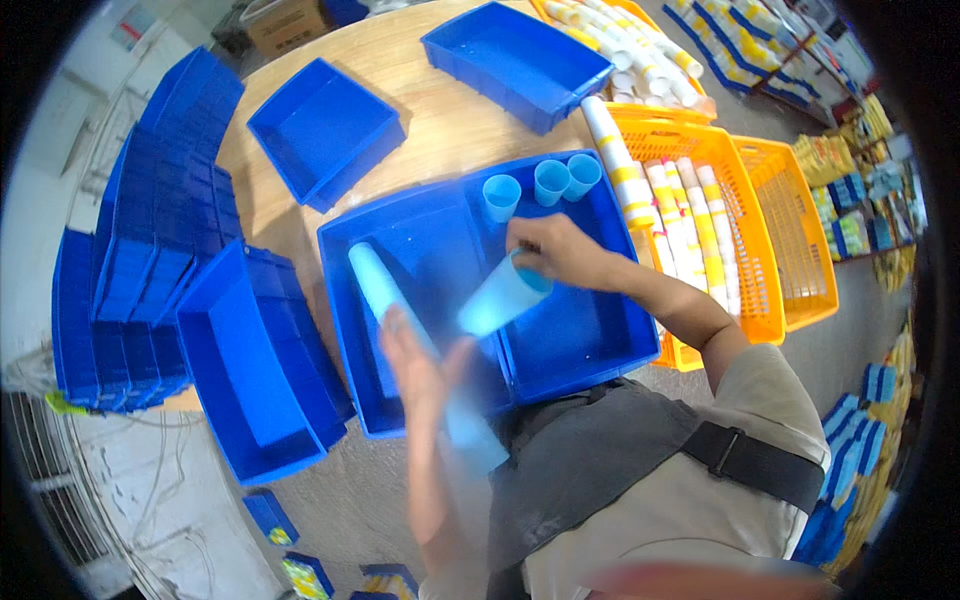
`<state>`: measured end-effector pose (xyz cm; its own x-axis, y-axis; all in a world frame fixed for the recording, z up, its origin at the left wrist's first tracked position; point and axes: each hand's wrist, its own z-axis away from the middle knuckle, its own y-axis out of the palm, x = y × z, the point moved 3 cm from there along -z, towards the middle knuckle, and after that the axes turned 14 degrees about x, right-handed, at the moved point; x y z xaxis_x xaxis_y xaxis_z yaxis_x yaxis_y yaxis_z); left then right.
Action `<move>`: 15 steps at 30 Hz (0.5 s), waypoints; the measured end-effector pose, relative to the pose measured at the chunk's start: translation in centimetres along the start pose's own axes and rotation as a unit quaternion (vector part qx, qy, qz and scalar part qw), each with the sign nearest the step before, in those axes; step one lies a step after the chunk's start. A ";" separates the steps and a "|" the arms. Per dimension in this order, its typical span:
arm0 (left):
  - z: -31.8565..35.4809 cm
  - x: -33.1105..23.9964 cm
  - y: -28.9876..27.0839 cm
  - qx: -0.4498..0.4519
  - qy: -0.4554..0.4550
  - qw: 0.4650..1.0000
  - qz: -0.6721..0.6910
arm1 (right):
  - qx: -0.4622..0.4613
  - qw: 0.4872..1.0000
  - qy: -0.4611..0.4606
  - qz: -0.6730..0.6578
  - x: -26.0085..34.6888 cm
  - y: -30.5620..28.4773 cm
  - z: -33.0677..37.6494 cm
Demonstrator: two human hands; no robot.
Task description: The person organizes white and blue plastic tubes into blue trays, using a green tool to adjust them. They move between a table and a machine, placing filled trays onto the machine and retrieving empty ones. The person also handles a digital scale and a white cup.
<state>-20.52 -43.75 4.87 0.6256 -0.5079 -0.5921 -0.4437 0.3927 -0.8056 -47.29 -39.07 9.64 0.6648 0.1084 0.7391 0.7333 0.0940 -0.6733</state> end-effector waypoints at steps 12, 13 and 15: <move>1.8 -7.6 -5.9 0.510 0.195 0.836 0.054 | 0.168 0.962 -0.190 0.098 9.7 1.4 10.8; 1.6 -6.7 -7.2 0.470 0.081 0.878 -0.032 | 0.203 0.954 -0.175 0.132 9.0 -0.1 12.3; -0.3 -4.0 -11.3 0.406 -0.054 0.906 -0.105 | -0.066 0.989 -0.130 0.014 6.4 -5.9 14.6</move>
<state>-18.19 -46.39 16.35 0.7197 -0.5764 -0.3870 0.2837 0.7530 -0.5938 -49.46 -24.52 18.12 0.6378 0.3623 0.6796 0.7395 -0.0415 -0.6719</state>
